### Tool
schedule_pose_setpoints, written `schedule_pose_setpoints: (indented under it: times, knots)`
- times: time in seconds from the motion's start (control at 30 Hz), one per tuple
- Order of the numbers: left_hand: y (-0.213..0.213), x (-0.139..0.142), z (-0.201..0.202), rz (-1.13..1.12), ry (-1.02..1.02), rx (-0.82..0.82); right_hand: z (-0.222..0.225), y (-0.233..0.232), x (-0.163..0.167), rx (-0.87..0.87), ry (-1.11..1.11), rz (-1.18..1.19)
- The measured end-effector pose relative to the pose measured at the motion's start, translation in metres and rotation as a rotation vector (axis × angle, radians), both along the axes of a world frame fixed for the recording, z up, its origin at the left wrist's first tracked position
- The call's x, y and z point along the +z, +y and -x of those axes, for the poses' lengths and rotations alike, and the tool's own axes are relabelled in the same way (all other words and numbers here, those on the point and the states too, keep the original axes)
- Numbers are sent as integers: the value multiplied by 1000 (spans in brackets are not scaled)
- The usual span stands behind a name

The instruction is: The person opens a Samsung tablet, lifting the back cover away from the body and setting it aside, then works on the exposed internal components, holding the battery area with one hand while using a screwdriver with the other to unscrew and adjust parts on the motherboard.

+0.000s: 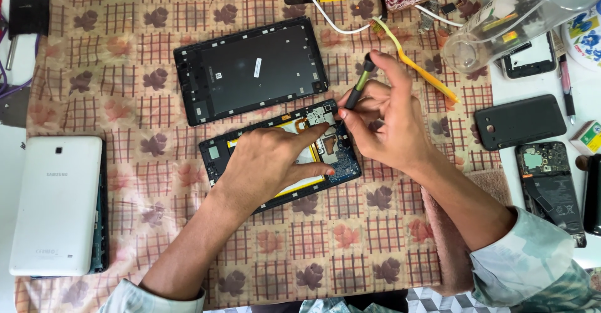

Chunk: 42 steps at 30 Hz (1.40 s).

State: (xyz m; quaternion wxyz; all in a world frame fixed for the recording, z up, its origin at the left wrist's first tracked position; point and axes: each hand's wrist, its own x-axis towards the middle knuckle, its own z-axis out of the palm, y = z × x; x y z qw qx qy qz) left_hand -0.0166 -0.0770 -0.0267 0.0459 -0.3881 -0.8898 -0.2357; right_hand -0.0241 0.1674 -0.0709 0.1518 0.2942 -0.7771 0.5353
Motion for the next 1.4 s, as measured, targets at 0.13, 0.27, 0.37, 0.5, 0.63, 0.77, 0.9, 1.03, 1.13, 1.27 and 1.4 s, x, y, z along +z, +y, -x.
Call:
schedule_pose_setpoints:
  times: [0.13, 0.27, 0.37, 0.5, 0.63, 0.77, 0.9, 1.03, 1.13, 1.27, 1.4]
  knots:
    - [-1, 0, 0, -21, 17, -5, 2, 2, -1, 14, 105, 16]
    - [-1, 1, 0, -13, 12, 3, 4, 3, -4, -77, 160, 29]
    - [0, 0, 0, -1, 8, 5, 8, 4, -5, -75, 223, 20]
    - [-1, -1, 0, 1, 25, -2, 8, 5, -4, -88, 256, 7]
    - [-1, -2, 0, 16, 26, 4, 7, 5, -3, -114, 277, -8]
    - [0, -2, 0, 22, 11, 7, 4, 2, -2, -113, 253, -16]
    - [-1, -1, 0, 21, 26, 4, 4, 1, -2, -111, 251, -20]
    - [-1, -2, 0, 20, 39, -1, 3, 2, -4, -101, 218, -17]
    - [-1, -2, 0, 59, 53, -23, 4, 2, -5, -99, 233, -33]
    - [-1, -2, -1, 65, 104, -13, 10, 1, -2, -89, 325, -78]
    - [2, -3, 0, 80, 129, -4, 8, 1, 3, -144, 412, -172]
